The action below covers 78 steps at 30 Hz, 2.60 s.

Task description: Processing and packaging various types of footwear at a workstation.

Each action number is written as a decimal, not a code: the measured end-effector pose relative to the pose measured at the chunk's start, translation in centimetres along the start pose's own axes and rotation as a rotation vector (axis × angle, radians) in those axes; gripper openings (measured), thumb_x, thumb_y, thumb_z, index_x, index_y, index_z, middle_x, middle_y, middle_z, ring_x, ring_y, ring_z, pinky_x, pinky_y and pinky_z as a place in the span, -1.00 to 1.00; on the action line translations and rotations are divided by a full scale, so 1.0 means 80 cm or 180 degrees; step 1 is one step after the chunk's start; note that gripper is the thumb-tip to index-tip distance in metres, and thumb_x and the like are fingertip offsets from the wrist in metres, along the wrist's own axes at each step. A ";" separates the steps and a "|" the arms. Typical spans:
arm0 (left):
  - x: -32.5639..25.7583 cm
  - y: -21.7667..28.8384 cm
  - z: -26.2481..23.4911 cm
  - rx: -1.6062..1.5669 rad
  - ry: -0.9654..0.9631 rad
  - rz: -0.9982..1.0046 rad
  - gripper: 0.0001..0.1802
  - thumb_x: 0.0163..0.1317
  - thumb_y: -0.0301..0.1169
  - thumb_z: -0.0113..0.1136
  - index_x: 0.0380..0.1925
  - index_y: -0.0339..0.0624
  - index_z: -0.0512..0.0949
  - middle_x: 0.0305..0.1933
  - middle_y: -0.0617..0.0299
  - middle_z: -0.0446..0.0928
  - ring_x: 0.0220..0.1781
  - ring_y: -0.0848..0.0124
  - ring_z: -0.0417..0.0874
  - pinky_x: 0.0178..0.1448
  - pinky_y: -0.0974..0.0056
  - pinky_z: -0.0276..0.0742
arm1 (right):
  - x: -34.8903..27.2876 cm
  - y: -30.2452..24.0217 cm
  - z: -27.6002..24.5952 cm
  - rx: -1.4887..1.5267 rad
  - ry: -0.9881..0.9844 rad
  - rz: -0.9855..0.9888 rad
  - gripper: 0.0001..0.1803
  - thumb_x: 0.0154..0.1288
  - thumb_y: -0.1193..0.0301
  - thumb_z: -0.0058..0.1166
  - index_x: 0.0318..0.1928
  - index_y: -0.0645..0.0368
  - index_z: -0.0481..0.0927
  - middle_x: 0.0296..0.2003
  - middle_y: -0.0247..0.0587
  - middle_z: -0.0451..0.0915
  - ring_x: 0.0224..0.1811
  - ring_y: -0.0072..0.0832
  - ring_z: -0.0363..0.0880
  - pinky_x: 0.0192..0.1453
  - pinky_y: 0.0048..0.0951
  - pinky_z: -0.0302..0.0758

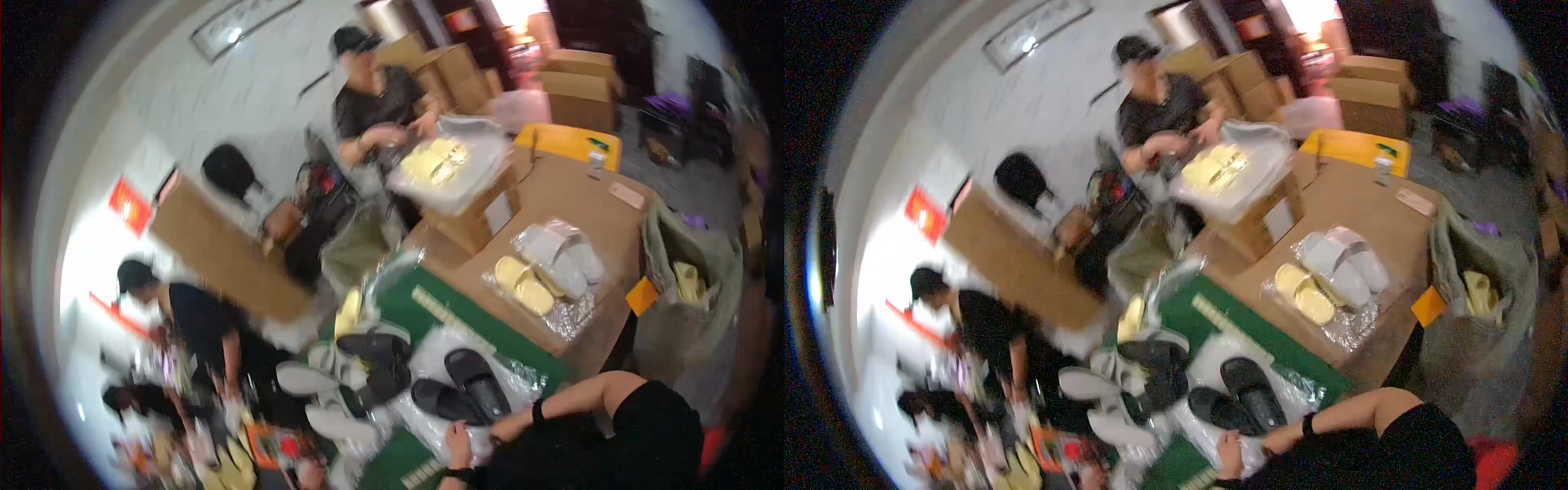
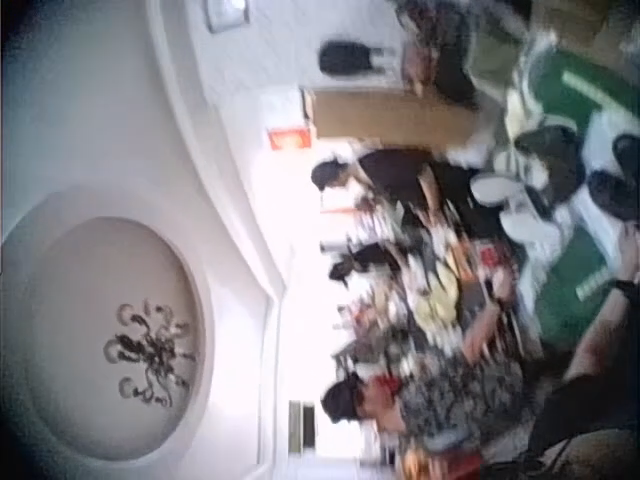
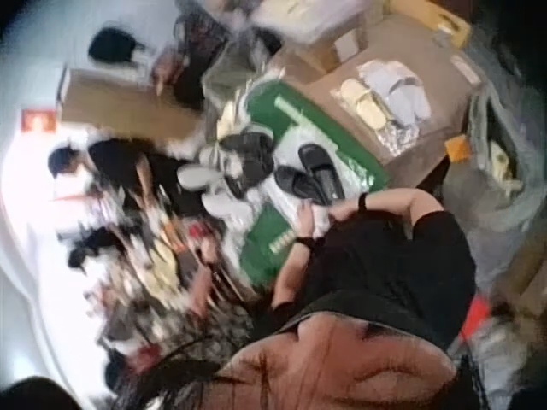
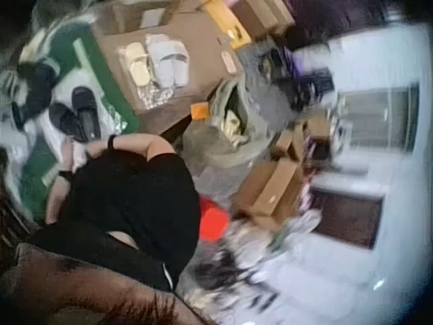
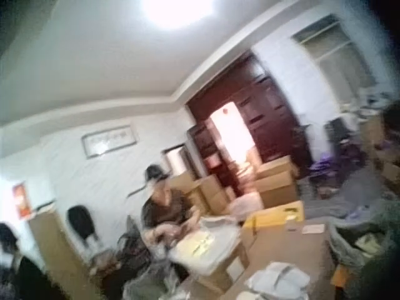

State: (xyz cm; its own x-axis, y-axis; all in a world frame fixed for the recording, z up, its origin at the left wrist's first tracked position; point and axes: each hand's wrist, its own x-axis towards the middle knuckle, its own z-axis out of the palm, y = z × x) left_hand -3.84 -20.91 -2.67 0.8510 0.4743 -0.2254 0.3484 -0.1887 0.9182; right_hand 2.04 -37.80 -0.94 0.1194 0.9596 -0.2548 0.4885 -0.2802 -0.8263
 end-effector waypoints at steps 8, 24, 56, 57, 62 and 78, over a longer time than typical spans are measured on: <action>-0.077 -0.013 -0.001 0.3123 -0.0458 0.1142 -0.52 0.01 -0.23 0.13 0.01 0.02 0.42 0.14 -0.06 0.31 0.17 0.04 0.31 0.17 0.01 0.24 | 0.033 0.041 -0.080 -0.0721 0.1569 0.0922 -0.63 0.03 0.28 -0.03 -0.08 -0.27 0.58 0.05 0.27 0.26 0.09 0.20 0.22 0.21 -0.03 0.17; -0.095 -0.020 0.006 0.3079 -0.0513 0.1028 -0.57 0.19 -0.27 -0.08 0.11 0.14 0.37 0.25 -0.20 0.16 0.29 -0.11 0.15 0.26 -0.26 -0.02 | 0.080 0.042 -0.118 -0.1816 0.2240 0.0565 -0.74 0.06 0.21 0.07 -0.50 0.14 0.63 -0.37 0.01 0.45 -0.15 -0.07 0.37 0.04 -0.04 0.22; -0.050 0.000 -0.019 0.0724 0.0015 0.1384 -0.88 0.08 -0.42 0.12 -0.43 -0.23 0.46 -0.44 -0.05 0.50 -0.37 -0.03 0.51 -0.29 0.04 0.41 | -0.201 0.005 -0.120 0.3201 0.0614 0.1811 -0.75 0.05 0.53 0.12 -0.19 0.31 0.54 -0.24 -0.40 0.56 -0.26 -0.63 0.48 -0.11 -0.59 0.41; -0.049 -0.003 -0.022 0.0731 -0.0025 0.1402 -0.88 0.08 -0.42 0.12 -0.43 -0.23 0.46 -0.44 -0.05 0.50 -0.37 -0.03 0.51 -0.29 0.04 0.41 | -0.204 0.000 -0.116 0.3225 0.0652 0.1810 -0.75 0.05 0.53 0.12 -0.19 0.31 0.54 -0.24 -0.40 0.56 -0.26 -0.63 0.48 -0.11 -0.59 0.41; -0.054 -0.024 -0.032 0.1301 -0.0913 0.1756 -0.57 0.06 -0.24 0.20 -0.06 -0.16 0.49 0.14 -0.16 0.30 0.18 -0.10 0.29 0.19 0.00 0.23 | -0.225 0.005 -0.095 0.3710 0.0363 0.1332 -0.73 0.07 0.52 0.10 -0.17 0.34 0.53 -0.24 -0.40 0.57 -0.26 -0.65 0.49 -0.12 -0.60 0.41; -0.067 -0.054 -0.079 -0.3932 0.1934 -0.1661 -0.12 0.13 0.23 -0.14 0.24 -0.22 0.06 0.17 -0.09 0.19 0.21 -0.03 0.21 0.22 -0.06 0.19 | -0.246 -0.007 -0.083 0.4144 0.1634 0.1795 -0.68 0.07 0.55 0.06 -0.10 0.32 0.50 -0.25 -0.25 0.58 -0.37 -0.54 0.57 -0.20 -0.54 0.51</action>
State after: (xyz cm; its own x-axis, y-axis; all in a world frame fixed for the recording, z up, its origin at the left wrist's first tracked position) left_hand -12.40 -17.17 -3.36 0.3362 0.5959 -0.7293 -0.2577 0.8030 0.5374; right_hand 5.14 -56.37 7.89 0.4397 0.5490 -0.7108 -0.7758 -0.1666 -0.6086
